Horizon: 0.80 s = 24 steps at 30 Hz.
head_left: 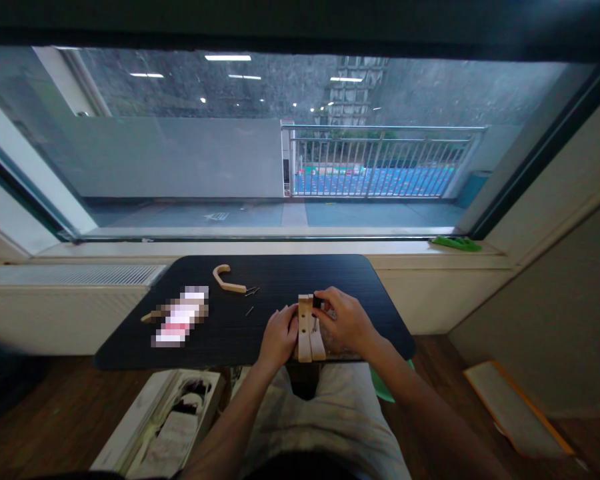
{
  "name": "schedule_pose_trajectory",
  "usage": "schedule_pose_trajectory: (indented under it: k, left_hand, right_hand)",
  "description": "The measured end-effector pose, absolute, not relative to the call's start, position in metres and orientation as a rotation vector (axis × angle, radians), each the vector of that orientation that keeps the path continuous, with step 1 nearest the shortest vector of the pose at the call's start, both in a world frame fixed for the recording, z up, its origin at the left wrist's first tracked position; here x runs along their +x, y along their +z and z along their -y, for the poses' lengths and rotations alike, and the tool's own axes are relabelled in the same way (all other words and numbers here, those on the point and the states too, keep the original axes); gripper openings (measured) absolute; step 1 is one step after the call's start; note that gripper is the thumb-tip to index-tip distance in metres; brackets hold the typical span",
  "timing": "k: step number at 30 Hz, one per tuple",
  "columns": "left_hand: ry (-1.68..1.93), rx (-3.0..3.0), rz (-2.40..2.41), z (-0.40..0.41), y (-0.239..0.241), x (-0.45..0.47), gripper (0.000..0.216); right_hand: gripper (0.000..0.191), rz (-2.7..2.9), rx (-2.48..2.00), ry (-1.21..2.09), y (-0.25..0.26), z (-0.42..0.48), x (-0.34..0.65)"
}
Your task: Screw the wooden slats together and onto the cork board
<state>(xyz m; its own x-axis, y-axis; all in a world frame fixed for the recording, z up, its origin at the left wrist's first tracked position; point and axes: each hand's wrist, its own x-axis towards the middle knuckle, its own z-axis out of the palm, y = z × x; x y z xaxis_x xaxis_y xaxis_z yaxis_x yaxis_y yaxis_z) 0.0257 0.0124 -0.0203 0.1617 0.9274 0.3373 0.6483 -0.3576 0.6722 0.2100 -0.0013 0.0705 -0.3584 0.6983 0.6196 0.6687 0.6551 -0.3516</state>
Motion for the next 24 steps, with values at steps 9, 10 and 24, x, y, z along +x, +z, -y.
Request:
schedule_pose_trajectory:
  k: [9, 10, 24]
  left_hand:
    - [1.019, 2.069, -1.51, -0.0106, -0.0159, 0.027, 0.037]
    - [1.016, 2.068, -1.511, -0.0104, -0.0157, 0.0269, 0.037]
    - [0.993, 2.075, -1.506, -0.0106, -0.0191, 0.0263, 0.037]
  right_hand:
    - [0.025, 2.099, -1.082, 0.119, 0.0758, 0.0045, 0.2113]
    - [0.028, 2.096, -1.075, 0.156, 0.0761, 0.0051, 0.2113]
    - [0.031, 2.136, -1.075, 0.321, 0.0781, 0.0073, 0.2107]
